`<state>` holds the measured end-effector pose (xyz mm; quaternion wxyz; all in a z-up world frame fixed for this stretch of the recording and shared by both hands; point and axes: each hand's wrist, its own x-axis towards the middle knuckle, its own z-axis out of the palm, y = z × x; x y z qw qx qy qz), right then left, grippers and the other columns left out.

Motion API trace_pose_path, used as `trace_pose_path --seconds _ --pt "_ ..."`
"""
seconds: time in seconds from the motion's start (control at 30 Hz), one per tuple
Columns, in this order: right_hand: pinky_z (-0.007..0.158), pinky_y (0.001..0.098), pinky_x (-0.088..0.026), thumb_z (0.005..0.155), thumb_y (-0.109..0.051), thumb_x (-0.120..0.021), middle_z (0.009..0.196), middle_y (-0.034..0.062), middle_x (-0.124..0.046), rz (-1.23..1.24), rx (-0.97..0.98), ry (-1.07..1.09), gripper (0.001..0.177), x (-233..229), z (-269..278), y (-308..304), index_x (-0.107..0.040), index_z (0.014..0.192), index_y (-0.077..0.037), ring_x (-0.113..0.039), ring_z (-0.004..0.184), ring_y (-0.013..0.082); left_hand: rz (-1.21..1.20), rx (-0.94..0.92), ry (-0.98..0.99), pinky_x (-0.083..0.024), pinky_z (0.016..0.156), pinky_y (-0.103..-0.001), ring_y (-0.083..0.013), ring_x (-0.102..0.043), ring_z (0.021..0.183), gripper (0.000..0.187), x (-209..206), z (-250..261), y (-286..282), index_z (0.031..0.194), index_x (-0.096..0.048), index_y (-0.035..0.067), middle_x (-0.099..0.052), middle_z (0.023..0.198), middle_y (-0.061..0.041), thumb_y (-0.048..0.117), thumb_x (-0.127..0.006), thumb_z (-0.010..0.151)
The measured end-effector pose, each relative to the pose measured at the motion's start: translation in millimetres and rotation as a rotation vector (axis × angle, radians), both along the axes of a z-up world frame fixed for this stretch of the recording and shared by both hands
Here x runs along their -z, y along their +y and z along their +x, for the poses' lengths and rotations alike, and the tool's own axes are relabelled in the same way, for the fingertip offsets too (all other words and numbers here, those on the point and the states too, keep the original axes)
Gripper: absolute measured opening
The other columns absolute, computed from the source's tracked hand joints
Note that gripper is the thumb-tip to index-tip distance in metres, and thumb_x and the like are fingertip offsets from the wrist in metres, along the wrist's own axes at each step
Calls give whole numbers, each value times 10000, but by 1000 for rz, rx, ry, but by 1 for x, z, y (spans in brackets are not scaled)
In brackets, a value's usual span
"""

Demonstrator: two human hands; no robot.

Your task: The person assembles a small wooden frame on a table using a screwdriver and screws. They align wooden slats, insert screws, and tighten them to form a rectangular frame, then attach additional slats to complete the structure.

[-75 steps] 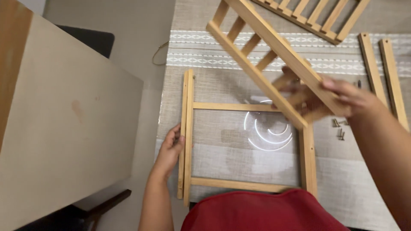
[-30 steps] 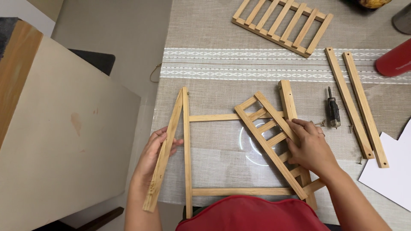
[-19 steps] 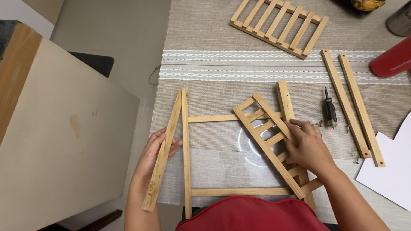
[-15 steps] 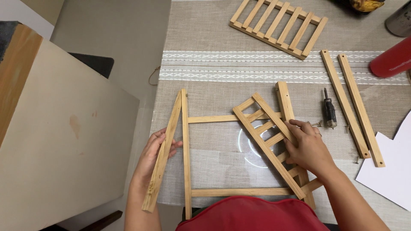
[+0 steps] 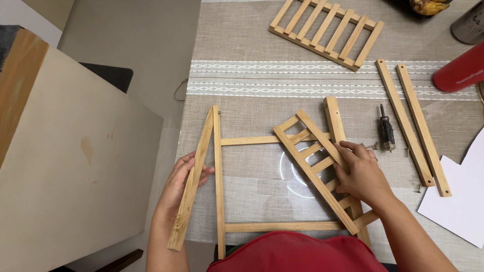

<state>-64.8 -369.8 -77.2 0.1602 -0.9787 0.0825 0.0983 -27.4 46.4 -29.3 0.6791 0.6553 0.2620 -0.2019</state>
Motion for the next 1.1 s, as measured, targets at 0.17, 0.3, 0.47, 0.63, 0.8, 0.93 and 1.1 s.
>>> trace_pose_path --seconds 0.17,0.3,0.47,0.63,0.8,0.93,1.1 --pt "1099 452 -460 901 -224 -671 1429 103 -572 74 -39 -87 540 -4 2 1 -573 1421 -111 -527 1296 338 -42 -16 -18 -537 955 -373 -205 -734 986 554 15 -3 5 1405 -493 44 -693 968 -83 369 -523 957" --pt "722 543 -668 972 -104 -630 1236 231 -717 693 614 261 710 -24 6 -26 -403 1640 -189 -760 985 387 -104 3 3 -563 837 -356 -187 -696 901 533 31 -3 10 1415 -468 55 -667 1005 -84 301 -564 952" --pt "670 339 -590 1003 -102 -604 1098 169 -668 653 543 -128 554 -52 -7 -88 -452 1531 -38 -667 895 192 0 10 121 -563 757 -349 -177 -670 840 545 44 -9 9 1428 -467 138 -674 1030 -49 316 -589 927" --pt "674 339 -569 1005 -108 -635 1103 158 -665 551 613 -99 591 -38 -29 -111 -473 1567 -31 -646 861 214 30 52 107 -535 769 -351 -159 -655 841 590 47 -11 5 1450 -469 131 -681 1044 -44 325 -633 918" --pt "652 344 -583 972 -95 -652 1101 168 -676 521 603 -52 605 -13 -42 -101 -470 1540 6 -673 834 208 103 80 114 -510 798 -360 -142 -663 881 600 49 -13 6 1460 -495 173 -703 1045 -25 326 -647 900" --pt "647 332 -591 955 -77 -656 1139 145 -664 517 559 -80 592 -5 -44 -87 -480 1512 20 -672 856 176 129 100 85 -509 851 -330 -145 -680 915 559 57 -13 11 1436 -531 168 -697 1018 -31 316 -648 910" --pt "606 318 -581 930 -89 -673 1139 133 -651 566 558 -99 606 7 -35 -71 -480 1496 9 -664 797 170 229 156 -12 -506 847 -330 -136 -623 904 512 69 -17 13 1432 -565 143 -670 978 -59 280 -650 946"
